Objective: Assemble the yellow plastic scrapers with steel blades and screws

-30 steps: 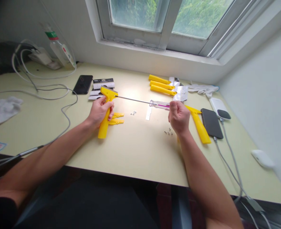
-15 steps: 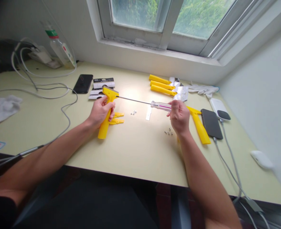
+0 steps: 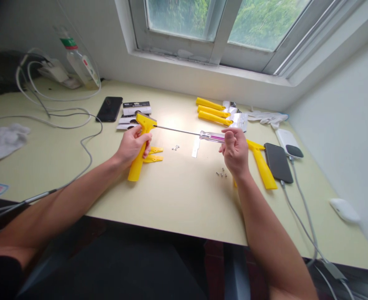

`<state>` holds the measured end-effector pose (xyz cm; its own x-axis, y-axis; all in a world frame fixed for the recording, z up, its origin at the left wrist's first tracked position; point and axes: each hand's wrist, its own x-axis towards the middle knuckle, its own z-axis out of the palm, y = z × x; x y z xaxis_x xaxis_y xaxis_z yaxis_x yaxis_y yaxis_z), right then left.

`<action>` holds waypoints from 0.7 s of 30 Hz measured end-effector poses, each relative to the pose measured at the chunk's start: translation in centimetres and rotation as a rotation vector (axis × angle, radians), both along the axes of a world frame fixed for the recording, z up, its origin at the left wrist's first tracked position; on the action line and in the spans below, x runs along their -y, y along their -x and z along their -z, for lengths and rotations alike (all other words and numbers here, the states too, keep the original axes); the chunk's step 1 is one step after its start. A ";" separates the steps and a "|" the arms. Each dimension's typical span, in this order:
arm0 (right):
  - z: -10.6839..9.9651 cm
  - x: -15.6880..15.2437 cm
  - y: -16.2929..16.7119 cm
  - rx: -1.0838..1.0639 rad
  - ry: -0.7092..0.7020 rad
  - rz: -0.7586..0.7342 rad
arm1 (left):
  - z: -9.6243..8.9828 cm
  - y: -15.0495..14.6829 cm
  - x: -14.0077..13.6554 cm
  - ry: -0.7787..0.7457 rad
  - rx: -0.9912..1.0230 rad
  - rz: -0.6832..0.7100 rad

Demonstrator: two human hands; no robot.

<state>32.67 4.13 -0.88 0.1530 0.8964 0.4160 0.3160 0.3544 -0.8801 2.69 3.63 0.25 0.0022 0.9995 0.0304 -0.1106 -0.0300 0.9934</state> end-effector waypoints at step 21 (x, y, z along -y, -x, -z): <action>0.5 -0.5 -0.1 -0.053 0.087 -0.018 | 0.2 0.0 0.1 -0.015 0.010 0.032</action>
<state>32.73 4.64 -1.34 0.1558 0.9318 0.3279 0.2628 0.2809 -0.9231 2.68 3.56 0.01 0.0337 0.9984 0.0455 -0.1214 -0.0411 0.9918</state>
